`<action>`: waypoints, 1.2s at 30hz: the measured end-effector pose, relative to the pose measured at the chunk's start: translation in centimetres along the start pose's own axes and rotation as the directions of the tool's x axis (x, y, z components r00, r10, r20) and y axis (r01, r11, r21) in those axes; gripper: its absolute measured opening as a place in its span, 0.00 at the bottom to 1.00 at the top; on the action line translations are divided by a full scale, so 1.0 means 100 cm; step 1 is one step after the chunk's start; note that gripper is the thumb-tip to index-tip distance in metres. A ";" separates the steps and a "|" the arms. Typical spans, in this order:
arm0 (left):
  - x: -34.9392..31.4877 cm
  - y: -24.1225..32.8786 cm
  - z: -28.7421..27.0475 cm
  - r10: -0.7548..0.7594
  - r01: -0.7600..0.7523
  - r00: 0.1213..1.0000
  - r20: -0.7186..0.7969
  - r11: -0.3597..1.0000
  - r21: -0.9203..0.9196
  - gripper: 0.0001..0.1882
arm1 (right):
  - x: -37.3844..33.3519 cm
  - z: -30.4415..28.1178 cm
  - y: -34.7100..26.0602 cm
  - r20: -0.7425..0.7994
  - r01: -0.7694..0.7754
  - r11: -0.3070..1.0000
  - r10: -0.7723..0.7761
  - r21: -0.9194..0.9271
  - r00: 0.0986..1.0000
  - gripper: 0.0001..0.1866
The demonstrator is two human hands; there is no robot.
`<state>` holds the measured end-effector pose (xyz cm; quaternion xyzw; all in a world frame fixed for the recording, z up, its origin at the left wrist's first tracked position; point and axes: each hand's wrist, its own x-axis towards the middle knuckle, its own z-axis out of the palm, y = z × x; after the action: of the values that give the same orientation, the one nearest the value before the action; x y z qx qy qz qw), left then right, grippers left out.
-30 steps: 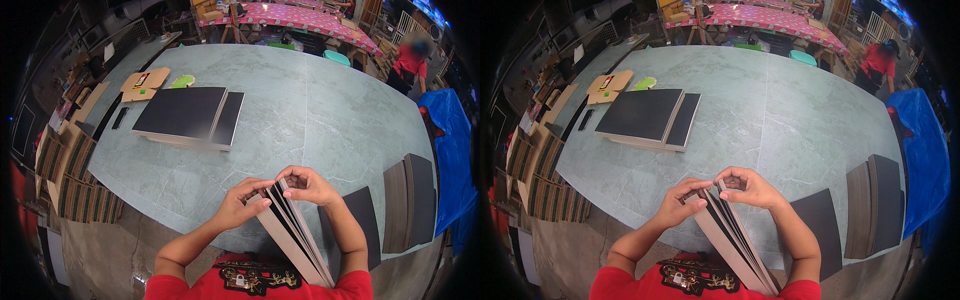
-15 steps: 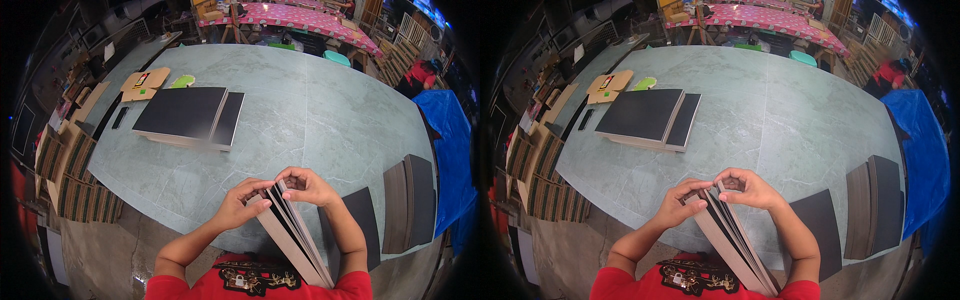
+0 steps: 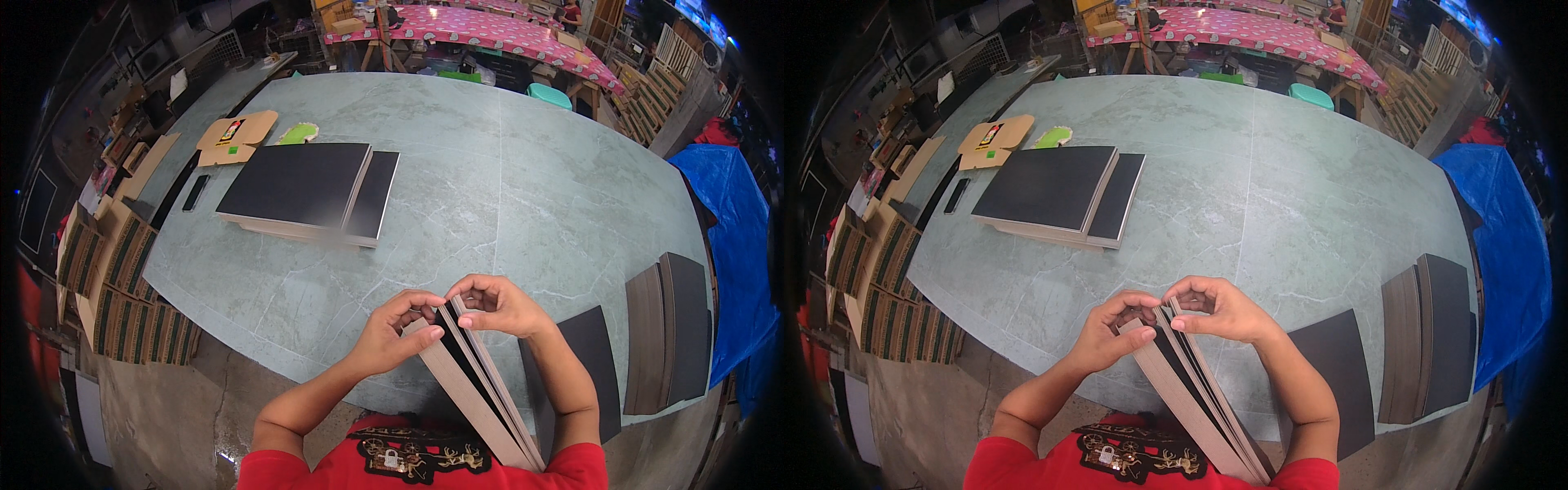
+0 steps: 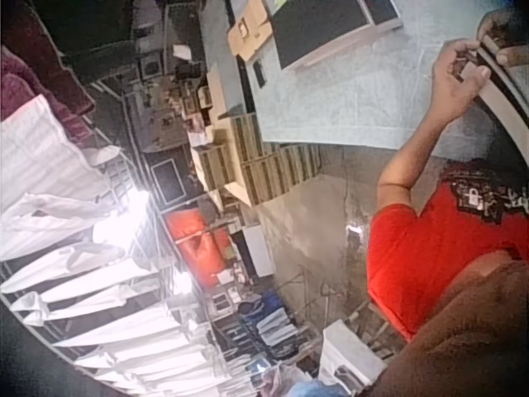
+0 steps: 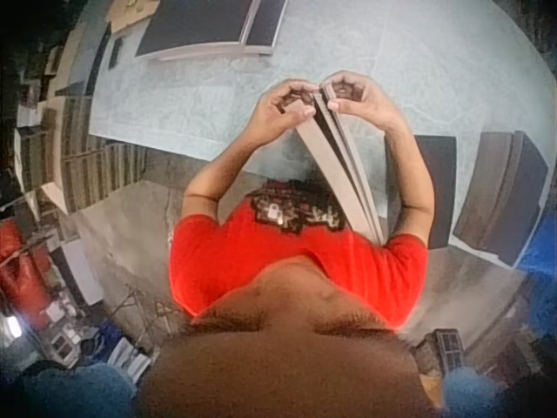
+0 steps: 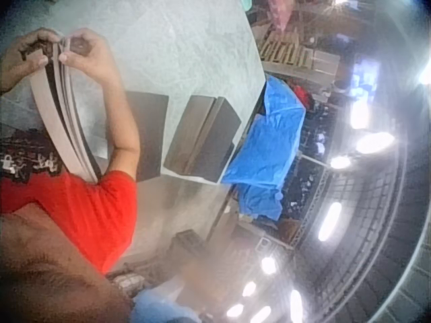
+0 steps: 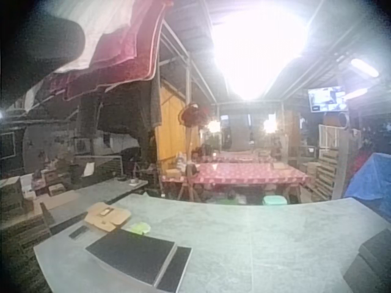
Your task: The person organizes and stacks black boards on a large table, handling them one by one to align them into stacks.
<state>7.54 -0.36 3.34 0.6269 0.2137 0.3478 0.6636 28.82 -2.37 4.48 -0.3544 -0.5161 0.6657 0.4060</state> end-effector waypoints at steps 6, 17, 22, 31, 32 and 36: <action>0.003 0.005 0.001 0.036 -0.039 0.999 0.025 0.989 0.142 0.22 | 0.000 -0.003 0.001 0.035 -0.001 0.999 0.002 -0.041 0.999 0.20; 0.002 0.003 0.002 0.065 -0.067 0.998 0.017 0.989 0.131 0.20 | 0.000 -0.003 0.003 0.023 0.000 1.000 0.000 0.017 1.000 0.20; 0.002 -0.007 -0.005 0.070 -0.078 0.996 0.057 0.985 0.154 0.26 | -0.010 -0.012 -0.008 -0.045 -0.077 0.988 0.072 -0.133 0.996 0.20; 0.020 -0.008 -0.015 -0.023 -0.043 0.916 0.400 0.987 0.155 0.42 | -0.136 0.026 -0.091 -0.494 -0.467 0.509 0.091 -0.723 0.865 0.33; 0.021 -0.014 -0.017 -0.050 -0.025 0.906 0.420 0.985 0.171 0.42 | -0.161 0.040 -0.096 -0.448 -0.598 0.633 0.405 -0.492 0.797 0.39; 0.028 -0.034 -0.012 -0.038 -0.048 0.896 0.442 0.982 0.182 0.38 | -0.246 0.125 -0.066 -0.308 -0.664 0.517 0.613 -0.540 0.728 0.47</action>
<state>9.19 2.66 0.32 0.7501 0.0871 0.1756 0.6316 29.12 -28.74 14.94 -0.6565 -0.5209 0.5455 0.0133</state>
